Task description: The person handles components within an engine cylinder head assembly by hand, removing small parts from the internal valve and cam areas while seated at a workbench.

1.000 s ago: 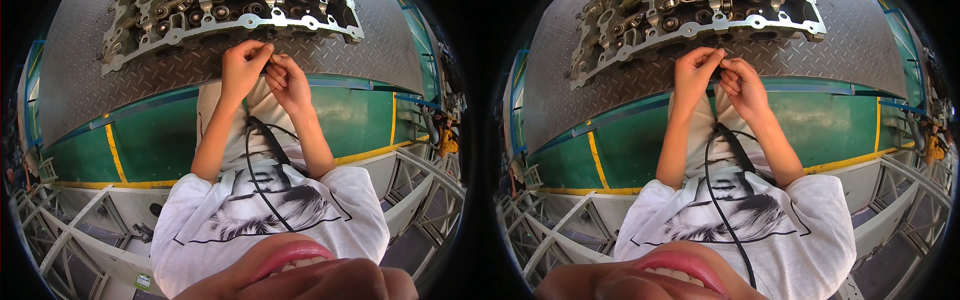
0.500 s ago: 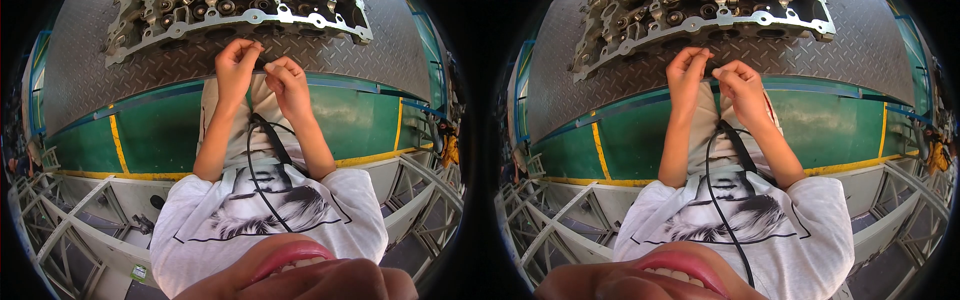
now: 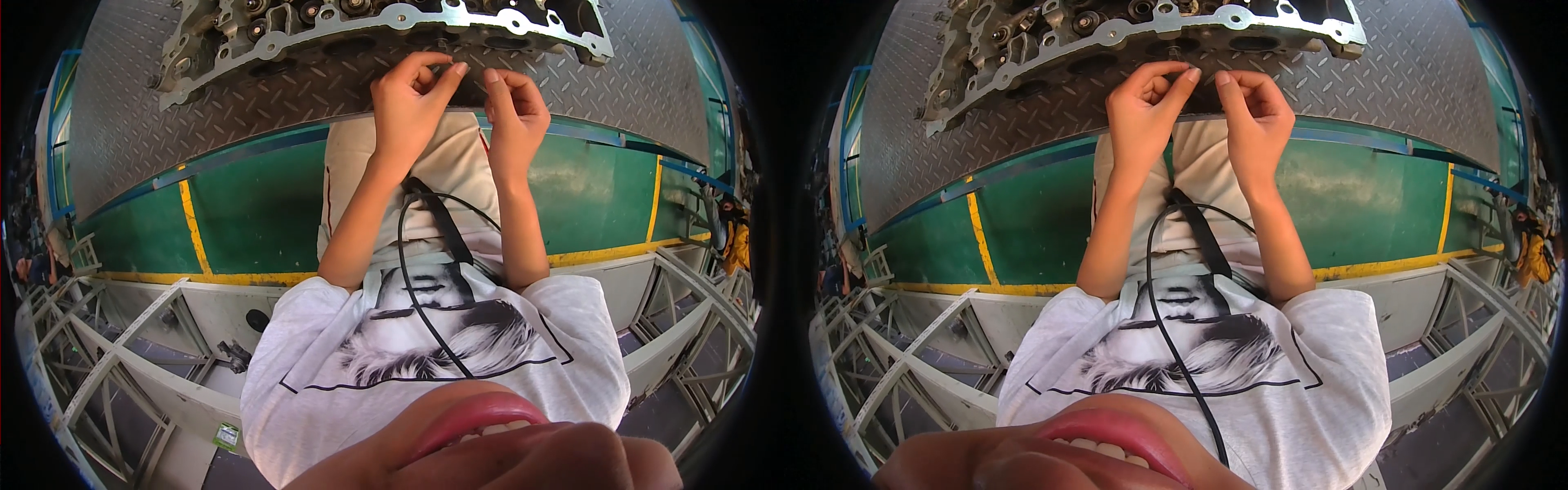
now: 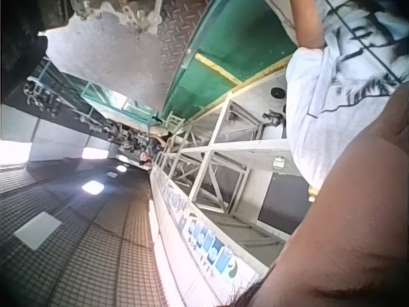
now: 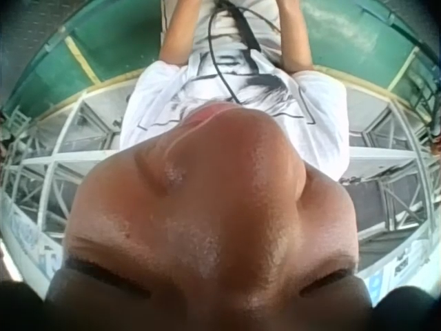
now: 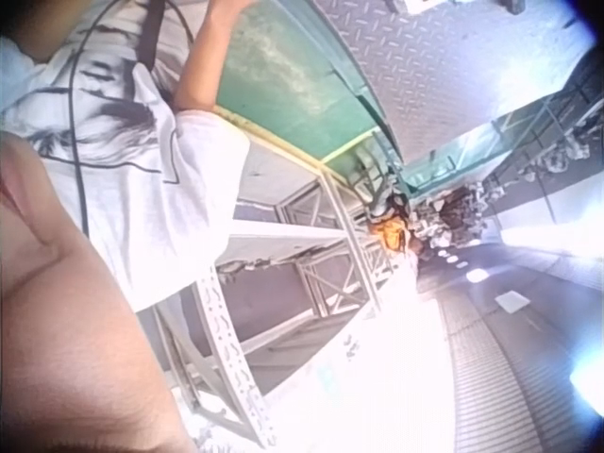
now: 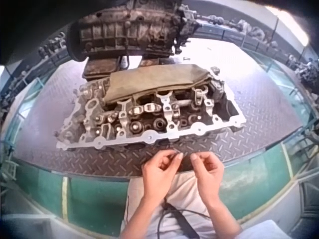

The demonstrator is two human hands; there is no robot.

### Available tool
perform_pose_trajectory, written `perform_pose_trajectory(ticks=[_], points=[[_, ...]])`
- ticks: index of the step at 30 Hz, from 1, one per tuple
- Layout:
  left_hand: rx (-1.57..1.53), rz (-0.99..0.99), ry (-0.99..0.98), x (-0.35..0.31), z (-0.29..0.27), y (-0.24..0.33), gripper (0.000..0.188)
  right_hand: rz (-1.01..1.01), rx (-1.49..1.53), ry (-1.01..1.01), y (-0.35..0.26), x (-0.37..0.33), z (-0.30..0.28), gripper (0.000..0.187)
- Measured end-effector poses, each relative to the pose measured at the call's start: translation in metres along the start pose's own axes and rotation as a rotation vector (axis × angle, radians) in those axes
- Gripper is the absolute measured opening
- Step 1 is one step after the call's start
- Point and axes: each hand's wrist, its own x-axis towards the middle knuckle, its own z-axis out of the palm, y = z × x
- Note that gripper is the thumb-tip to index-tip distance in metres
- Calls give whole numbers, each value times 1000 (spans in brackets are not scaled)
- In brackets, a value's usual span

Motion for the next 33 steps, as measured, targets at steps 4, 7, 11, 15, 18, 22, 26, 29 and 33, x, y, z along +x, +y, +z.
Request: perform_pose_trajectory(ticks=[4,7,11,15,18,22,26,29,33], points=[[-40,30,69,-3,3,-2,11,61,-24,-55,-2,5,0,10],[-93,23,76,-8,1,2,10,80,-61,-138,-3,12,7,14],[-154,-27,44,-7,-7,6,12,147,-102,-304,-2,16,15,23],[-208,-20,37,-4,-8,8,10,234,-41,-357,-10,13,20,20],[-248,-33,20,-2,-2,11,9,315,130,-252,-14,10,28,17],[-212,11,5,-2,3,15,6,289,246,-163,-5,16,29,11],[-208,49,30,-2,16,11,5,309,303,-145,-7,24,26,9],[-184,64,72,-6,24,12,6,316,278,-156,-7,26,20,9],[-115,160,113,-9,30,7,8,378,291,-169,-6,29,13,9]])
